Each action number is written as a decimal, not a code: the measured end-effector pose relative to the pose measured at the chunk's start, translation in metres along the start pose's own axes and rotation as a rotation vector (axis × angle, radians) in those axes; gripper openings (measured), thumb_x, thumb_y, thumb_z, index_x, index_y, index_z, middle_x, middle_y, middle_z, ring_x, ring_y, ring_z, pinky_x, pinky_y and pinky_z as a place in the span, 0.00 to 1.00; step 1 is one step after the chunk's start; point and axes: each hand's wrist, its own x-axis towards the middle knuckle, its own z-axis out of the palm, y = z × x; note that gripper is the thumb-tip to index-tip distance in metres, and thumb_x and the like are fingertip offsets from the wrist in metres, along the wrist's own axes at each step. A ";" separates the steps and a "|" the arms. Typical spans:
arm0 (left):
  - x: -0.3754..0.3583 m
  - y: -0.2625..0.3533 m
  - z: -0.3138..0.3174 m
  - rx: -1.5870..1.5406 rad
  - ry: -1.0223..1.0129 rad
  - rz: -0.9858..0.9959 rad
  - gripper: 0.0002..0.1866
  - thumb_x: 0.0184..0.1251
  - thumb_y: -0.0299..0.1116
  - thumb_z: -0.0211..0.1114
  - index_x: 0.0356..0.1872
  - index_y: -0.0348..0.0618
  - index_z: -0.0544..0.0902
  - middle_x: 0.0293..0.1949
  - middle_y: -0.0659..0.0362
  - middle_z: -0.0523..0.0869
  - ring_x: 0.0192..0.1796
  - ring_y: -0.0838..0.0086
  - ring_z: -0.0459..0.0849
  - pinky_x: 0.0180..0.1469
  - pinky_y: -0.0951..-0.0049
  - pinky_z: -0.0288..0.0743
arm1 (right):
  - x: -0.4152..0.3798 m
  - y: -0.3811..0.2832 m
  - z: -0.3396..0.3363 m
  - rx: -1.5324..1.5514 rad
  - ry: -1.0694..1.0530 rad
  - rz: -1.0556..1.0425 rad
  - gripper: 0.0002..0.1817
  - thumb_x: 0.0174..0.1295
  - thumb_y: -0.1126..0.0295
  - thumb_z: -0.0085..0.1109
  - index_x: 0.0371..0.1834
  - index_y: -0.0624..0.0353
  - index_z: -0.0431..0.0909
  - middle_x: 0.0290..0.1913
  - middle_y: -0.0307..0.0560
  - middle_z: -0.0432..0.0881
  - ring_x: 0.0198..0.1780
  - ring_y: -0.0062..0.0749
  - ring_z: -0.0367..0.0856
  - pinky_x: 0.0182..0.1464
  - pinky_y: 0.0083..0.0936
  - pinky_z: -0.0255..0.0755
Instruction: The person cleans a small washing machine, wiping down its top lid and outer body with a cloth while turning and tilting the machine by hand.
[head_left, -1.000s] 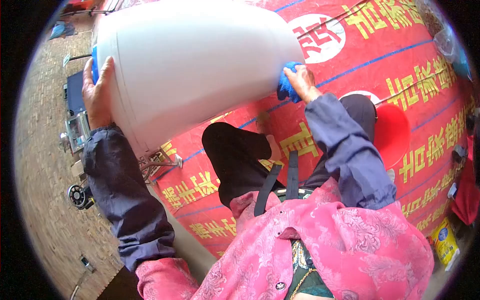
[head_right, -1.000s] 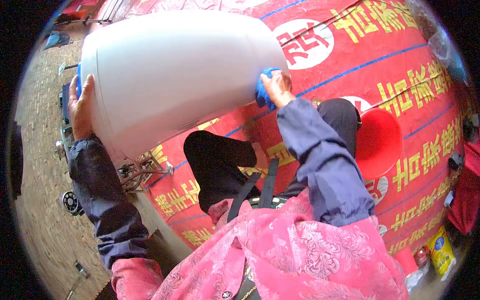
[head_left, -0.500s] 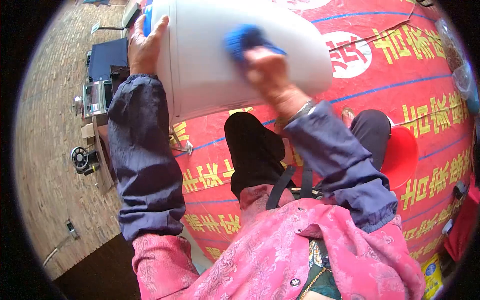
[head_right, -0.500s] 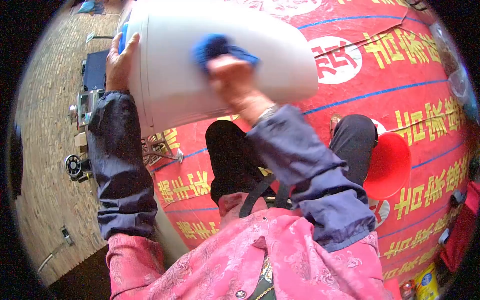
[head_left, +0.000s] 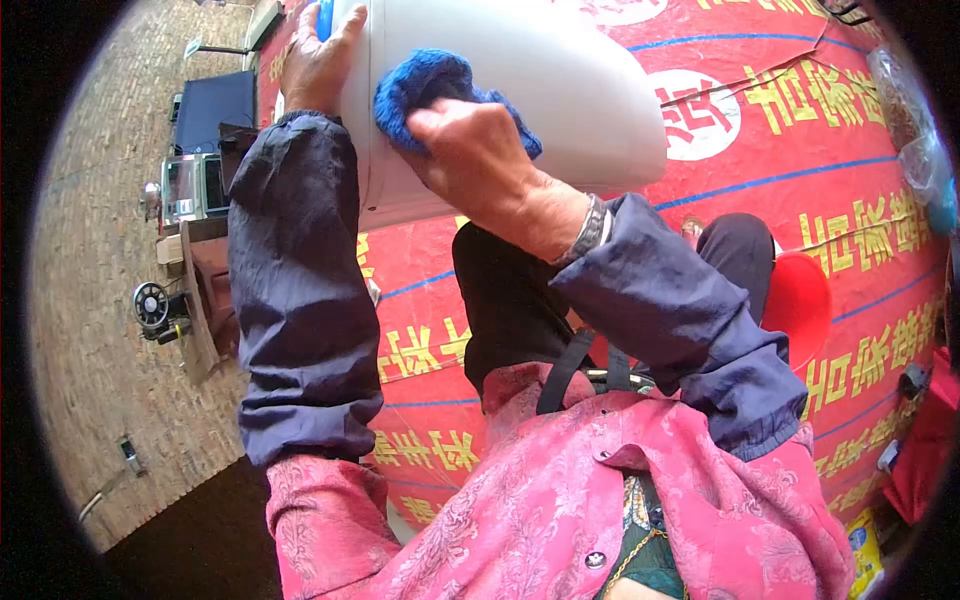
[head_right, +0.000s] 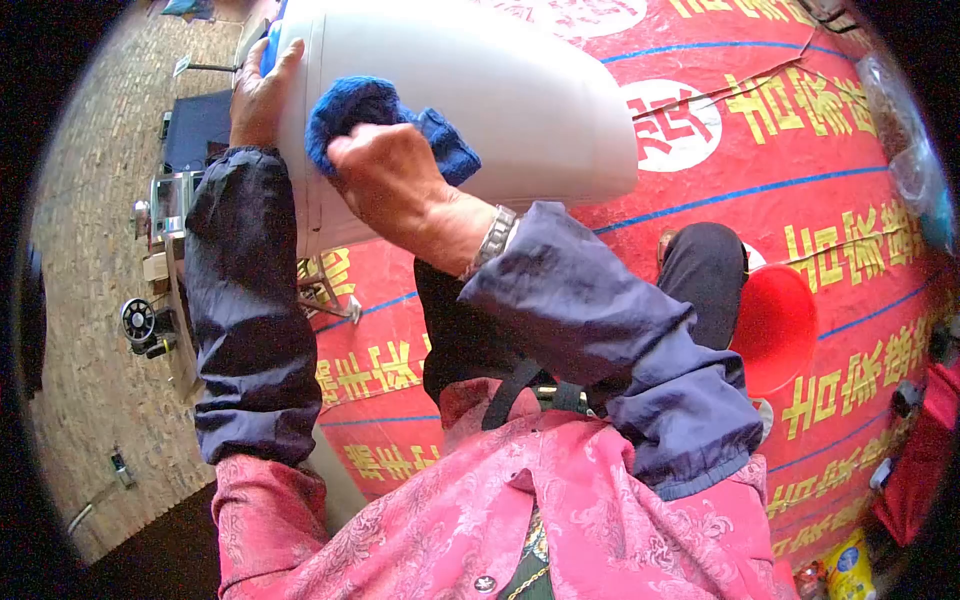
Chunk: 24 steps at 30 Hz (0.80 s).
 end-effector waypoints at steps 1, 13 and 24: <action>0.001 0.001 -0.001 -0.009 -0.004 0.001 0.39 0.58 0.54 0.67 0.63 0.35 0.70 0.50 0.49 0.83 0.51 0.68 0.82 0.54 0.71 0.74 | -0.001 -0.004 0.001 -0.062 -0.025 -0.030 0.09 0.52 0.69 0.65 0.25 0.61 0.74 0.26 0.53 0.76 0.29 0.51 0.80 0.29 0.39 0.73; -0.003 0.003 -0.002 -0.005 -0.004 -0.067 0.42 0.56 0.57 0.66 0.65 0.38 0.68 0.53 0.47 0.82 0.53 0.64 0.82 0.57 0.69 0.72 | -0.059 0.039 -0.022 -0.223 -0.093 0.372 0.17 0.58 0.57 0.63 0.26 0.60 0.76 0.27 0.56 0.81 0.31 0.52 0.82 0.33 0.43 0.75; 0.016 -0.018 0.021 0.560 0.133 0.630 0.22 0.64 0.42 0.63 0.55 0.42 0.77 0.50 0.47 0.81 0.55 0.58 0.79 0.55 0.66 0.71 | -0.041 0.011 -0.034 -0.241 -0.027 0.337 0.20 0.57 0.53 0.64 0.27 0.61 0.76 0.27 0.57 0.80 0.32 0.53 0.81 0.33 0.43 0.73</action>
